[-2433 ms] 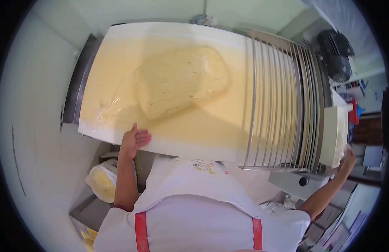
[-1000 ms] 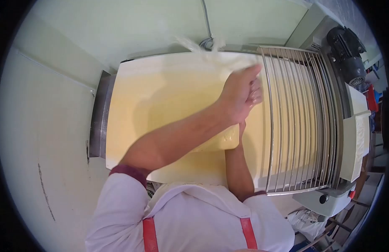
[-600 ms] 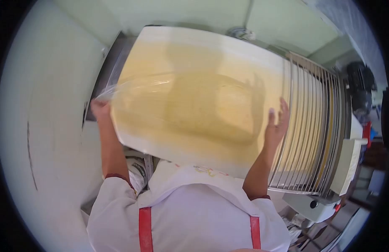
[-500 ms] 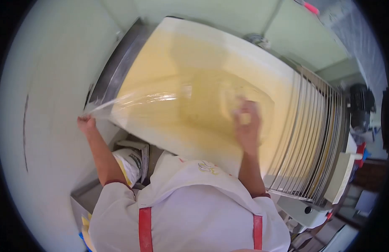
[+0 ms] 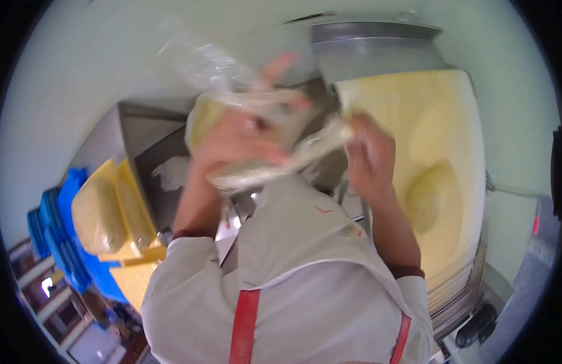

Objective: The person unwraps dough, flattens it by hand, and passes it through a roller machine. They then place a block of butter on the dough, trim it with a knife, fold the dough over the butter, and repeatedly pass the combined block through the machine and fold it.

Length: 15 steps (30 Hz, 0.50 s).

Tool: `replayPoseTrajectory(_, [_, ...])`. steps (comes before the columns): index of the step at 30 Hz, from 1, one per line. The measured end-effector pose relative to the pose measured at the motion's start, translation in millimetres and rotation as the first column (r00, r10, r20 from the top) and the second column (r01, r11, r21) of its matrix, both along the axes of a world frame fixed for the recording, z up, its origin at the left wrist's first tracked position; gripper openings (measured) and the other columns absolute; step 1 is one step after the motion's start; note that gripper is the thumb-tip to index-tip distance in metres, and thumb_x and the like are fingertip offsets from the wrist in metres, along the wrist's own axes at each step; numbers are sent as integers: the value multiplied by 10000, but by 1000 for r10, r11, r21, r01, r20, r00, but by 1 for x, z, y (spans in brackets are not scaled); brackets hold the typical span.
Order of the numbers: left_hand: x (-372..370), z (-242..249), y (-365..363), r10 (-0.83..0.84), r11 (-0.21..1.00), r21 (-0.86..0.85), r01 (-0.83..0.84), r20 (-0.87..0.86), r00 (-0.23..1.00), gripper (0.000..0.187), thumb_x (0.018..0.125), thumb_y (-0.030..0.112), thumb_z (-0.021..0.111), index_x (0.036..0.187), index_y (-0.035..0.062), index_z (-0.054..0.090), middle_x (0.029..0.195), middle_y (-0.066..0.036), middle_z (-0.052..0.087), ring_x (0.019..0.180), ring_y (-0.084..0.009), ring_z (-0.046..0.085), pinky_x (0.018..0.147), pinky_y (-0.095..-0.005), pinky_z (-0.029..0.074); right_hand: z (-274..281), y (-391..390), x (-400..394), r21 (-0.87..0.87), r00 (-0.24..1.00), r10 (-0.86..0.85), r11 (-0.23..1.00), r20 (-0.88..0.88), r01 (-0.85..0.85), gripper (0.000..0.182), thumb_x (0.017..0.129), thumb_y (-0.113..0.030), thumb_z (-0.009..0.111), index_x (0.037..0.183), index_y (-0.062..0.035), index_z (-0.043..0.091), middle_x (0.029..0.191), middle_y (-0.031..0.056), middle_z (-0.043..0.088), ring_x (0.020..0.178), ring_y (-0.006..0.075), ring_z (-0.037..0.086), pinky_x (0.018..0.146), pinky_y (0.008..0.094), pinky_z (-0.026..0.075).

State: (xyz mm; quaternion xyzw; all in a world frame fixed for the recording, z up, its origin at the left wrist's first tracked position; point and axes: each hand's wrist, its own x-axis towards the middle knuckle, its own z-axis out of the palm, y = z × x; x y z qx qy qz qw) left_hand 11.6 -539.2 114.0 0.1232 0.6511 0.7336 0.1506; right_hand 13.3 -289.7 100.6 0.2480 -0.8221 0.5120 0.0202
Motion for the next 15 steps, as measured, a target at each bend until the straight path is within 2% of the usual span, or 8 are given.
replayPoseTrajectory(2, [-1,-37,13,176,885,-306,-351,-478,860,530,723,110,773,1230,83,617,1177,-113,612,971,-245,594,861,-348,475,-2,-53,-35,-480,926,271,869,262,-118,262,847,-22,579,1108,3,570,1031,166,648,991,274,638,858,340,495])
replayPoseTrajectory(5, [1,-76,-61,188,547,-393,-739,-803,566,305,761,94,707,1060,36,680,1087,-148,645,955,-286,625,852,-361,486,-9,-63,-37,-333,864,321,923,388,-193,368,890,-47,574,1254,-12,538,1174,142,641,1155,231,583,1005,324,432])
replayPoseTrajectory(6, [12,-93,-79,400,486,-406,-774,-684,610,276,766,85,684,1037,34,682,1057,-148,659,962,-306,635,870,-383,484,-30,-53,-38,-242,906,299,942,301,-231,375,928,-76,563,1297,-25,527,1208,146,634,1173,241,582,1005,338,440])
replayPoseTrajectory(7, [28,-113,-95,593,425,-435,-794,-529,607,248,771,77,661,1014,32,684,1026,-147,672,970,-325,644,888,-405,481,-49,-41,-34,-217,907,193,969,373,-117,365,930,-84,566,1288,-24,531,1193,148,639,1153,236,593,991,337,447])
replayPoseTrajectory(9, [54,-160,-138,517,227,-762,-606,-433,738,321,789,70,633,1104,7,648,1106,-173,637,1083,-347,605,957,-420,447,-79,-16,-18,-100,882,-21,992,471,77,350,933,-93,569,1274,-20,537,1163,146,648,1116,224,610,966,331,459])
replayPoseTrajectory(10, [70,-194,-156,496,142,-838,-527,-401,770,393,786,86,637,1167,-7,612,1196,-189,594,1143,-359,568,976,-419,441,-92,-2,-8,-15,858,-125,988,499,152,346,934,-95,571,1270,-16,538,1147,142,652,1099,218,616,955,327,463])
replayPoseTrajectory(13, [99,-308,-175,275,-161,-977,-142,-183,944,561,771,135,657,1288,-39,524,1381,-198,477,1265,-394,464,1043,-398,394,-130,28,36,56,760,-286,948,583,313,326,934,-96,570,1247,-7,553,1120,126,646,1073,201,609,943,312,457])
replayPoseTrajectory(15, [97,-327,-165,103,-300,-934,194,170,980,627,764,179,664,1334,-24,497,1444,-187,431,1318,-388,412,1090,-380,342,-138,35,60,98,646,-350,915,678,392,342,930,-116,573,1249,6,550,1109,111,638,1060,201,599,946,308,445])
